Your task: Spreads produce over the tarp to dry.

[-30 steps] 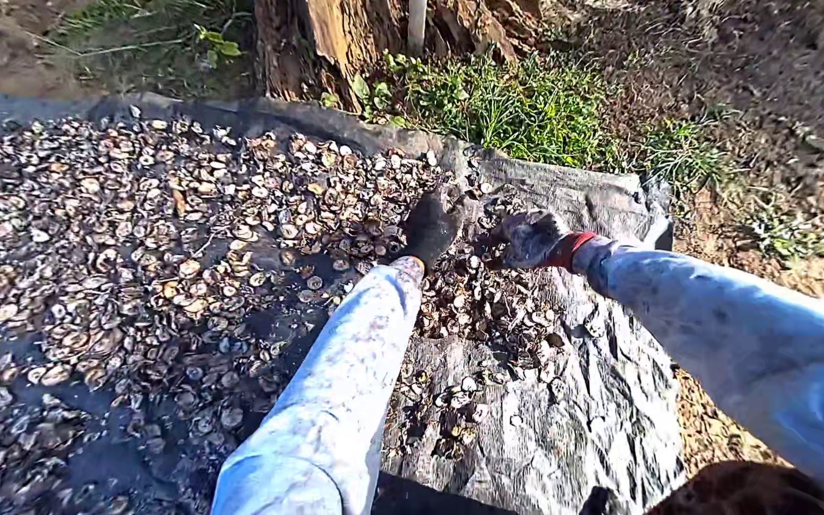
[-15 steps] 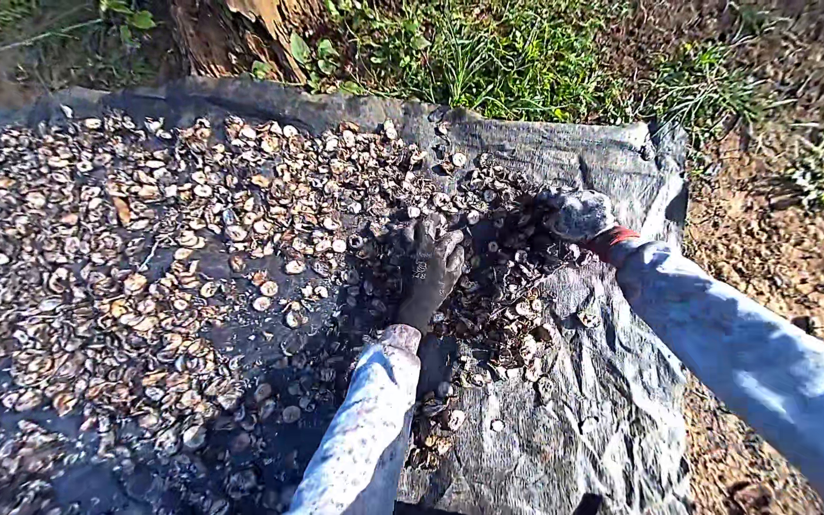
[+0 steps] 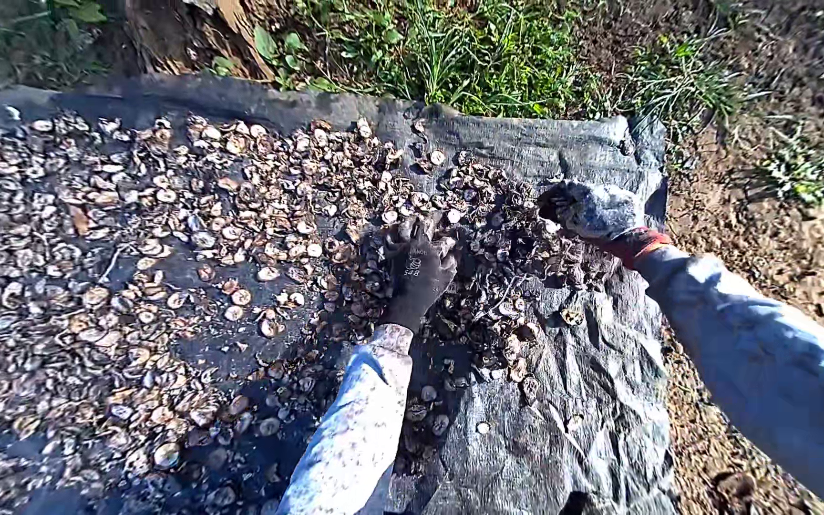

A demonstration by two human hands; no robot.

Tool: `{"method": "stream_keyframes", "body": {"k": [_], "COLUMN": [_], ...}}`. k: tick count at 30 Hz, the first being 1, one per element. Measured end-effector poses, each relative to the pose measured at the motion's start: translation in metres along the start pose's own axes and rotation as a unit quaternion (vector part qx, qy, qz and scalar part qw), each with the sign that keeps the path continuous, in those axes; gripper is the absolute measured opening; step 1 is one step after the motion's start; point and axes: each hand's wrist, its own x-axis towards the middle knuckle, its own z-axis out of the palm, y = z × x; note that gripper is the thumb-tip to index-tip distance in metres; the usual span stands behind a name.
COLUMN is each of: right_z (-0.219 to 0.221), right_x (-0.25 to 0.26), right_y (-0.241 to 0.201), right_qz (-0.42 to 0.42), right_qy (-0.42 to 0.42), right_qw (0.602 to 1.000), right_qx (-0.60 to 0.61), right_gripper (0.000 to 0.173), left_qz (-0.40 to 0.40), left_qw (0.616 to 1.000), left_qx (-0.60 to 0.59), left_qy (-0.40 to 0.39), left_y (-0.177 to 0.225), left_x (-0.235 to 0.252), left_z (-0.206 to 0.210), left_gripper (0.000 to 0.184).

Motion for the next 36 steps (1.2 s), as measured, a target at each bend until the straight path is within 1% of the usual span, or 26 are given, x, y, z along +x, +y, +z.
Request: {"method": "stream_keyframes", "body": {"k": [2, 4, 5, 6, 7, 8, 9, 10, 11, 13, 15, 16, 18, 19, 20, 21, 23, 24, 27, 28, 29, 31, 32, 33, 34, 36], "right_z": [-0.011, -0.002, 0.005, 0.017, 0.034, 0.053, 0.068, 0.078, 0.084, 0.078, 0.055, 0.045, 0.023, 0.013, 0.004, -0.002, -0.011, -0.009, 0.023, 0.043, 0.066, 0.098, 0.107, 0.108, 0.101, 0.08], "right_x": [0.015, 0.033, 0.038, 0.038, 0.034, 0.023, 0.009, -0.005, -0.015, -0.023, -0.019, -0.01, 0.01, 0.02, 0.027, 0.032, 0.038, 0.038, 0.003, -0.019, -0.042, -0.08, -0.093, -0.101, -0.106, -0.101], "right_y": [-0.017, -0.021, -0.025, -0.028, -0.028, -0.021, -0.01, 0.008, 0.026, 0.054, 0.061, 0.063, 0.053, 0.045, 0.036, 0.029, 0.02, 0.02, 0.024, 0.027, 0.031, 0.03, 0.027, 0.019, 0.009, -0.01], "right_qz": [-0.012, -0.079, -0.104, -0.113, -0.119, -0.134, -0.161, -0.189, -0.209, -0.213, -0.16, -0.104, 0.009, 0.056, 0.087, 0.09, 0.044, 0.022, 0.034, 0.033, 0.008, -0.041, -0.059, -0.058, -0.045, -0.004], "right_qy": [0.006, 0.005, -0.016, -0.043, -0.062, -0.071, -0.064, -0.038, -0.009, 0.012, 0.005, -0.006, 0.016, 0.039, 0.053, 0.062, 0.053, 0.032, -0.025, -0.015, 0.019, 0.032, 0.013, -0.019, -0.052, -0.094], "right_qw": [1.0, 0.993, 0.987, 0.981, 0.978, 0.975, 0.975, 0.973, 0.971, 0.973, 0.985, 0.994, 1.0, 0.996, 0.991, 0.99, 0.997, 0.999, 0.992, 0.991, 0.992, 0.994, 0.996, 0.997, 0.998, 0.992], "right_qx": [-0.02, -0.082, -0.117, -0.149, -0.16, -0.16, -0.137, -0.128, -0.113, -0.093, -0.056, -0.034, 0.022, 0.059, 0.087, 0.093, 0.028, -0.026, -0.12, -0.127, -0.124, -0.097, -0.068, -0.036, -0.005, 0.082], "right_gripper": [0.035, 0.039, 0.055, 0.079, 0.094, 0.102, 0.103, 0.097, 0.084, 0.062, 0.053, 0.055, 0.048, 0.042, 0.038, 0.037, 0.039, 0.046, 0.089, 0.097, 0.098, 0.073, 0.059, 0.052, 0.05, 0.051], "left_qz": [-0.018, -0.026, -0.021, -0.031, -0.055, -0.095, -0.129, -0.143, -0.135, -0.12, -0.148, -0.167, -0.162, -0.151, -0.138, -0.12, -0.108, -0.108, -0.099, -0.078, -0.052, -0.012, 0.0, 0.002, -0.003, -0.02], "left_qw": [1.0, 0.999, 0.997, 0.991, 0.982, 0.975, 0.973, 0.975, 0.983, 0.992, 0.981, 0.975, 0.978, 0.983, 0.987, 0.989, 0.989, 0.99, 0.994, 0.996, 0.996, 0.993, 0.994, 0.995, 0.996, 0.996], "left_qx": [-0.022, -0.032, -0.051, -0.076, -0.1, -0.122, -0.135, -0.134, -0.099, 0.023, 0.07, 0.085, 0.081, 0.042, -0.012, -0.059, -0.093, -0.091, -0.025, -0.005, 0.011, 0.034, 0.029, 0.009, -0.011, -0.07], "left_qy": [0.002, 0.022, 0.062, 0.108, 0.151, 0.157, 0.136, 0.107, 0.073, -0.031, -0.102, -0.119, -0.107, -0.097, -0.082, -0.06, -0.031, -0.018, -0.026, -0.051, -0.078, -0.109, -0.106, -0.101, -0.092, -0.052], "left_y": [-0.001, 0.002, -0.001, -0.004, -0.009, -0.014, -0.016, -0.016, -0.015, -0.007, -0.004, 0.0, 0.013, 0.019, 0.022, 0.023, 0.03, 0.033, 0.042, 0.044, 0.046, 0.047, 0.044, 0.04, 0.036, 0.024], "left_x": [0.017, 0.04, 0.058, 0.077, 0.097, 0.113, 0.121, 0.12, 0.107, 0.05, -0.008, -0.027, -0.045, -0.044, -0.04, -0.033, -0.012, -0.001, 0.032, 0.03, 0.02, -0.004, -0.015, -0.024, -0.029, -0.034], "left_z": [-0.014, -0.038, -0.05, -0.063, -0.075, -0.088, -0.099, -0.105, -0.106, -0.088, -0.04, -0.016, 0.016, 0.02, 0.019, 0.017, 0.002, -0.003, 0.002, 0.008, 0.016, 0.036, 0.042, 0.046, 0.045, 0.038], "left_gripper": [0.03, 0.031, 0.031, 0.035, 0.042, 0.054, 0.066, 0.071, 0.072, 0.078, 0.094, 0.096, 0.073, 0.058, 0.049, 0.05, 0.062, 0.063, 0.063, 0.067, 0.072, 0.073, 0.065, 0.057, 0.052, 0.05]}}
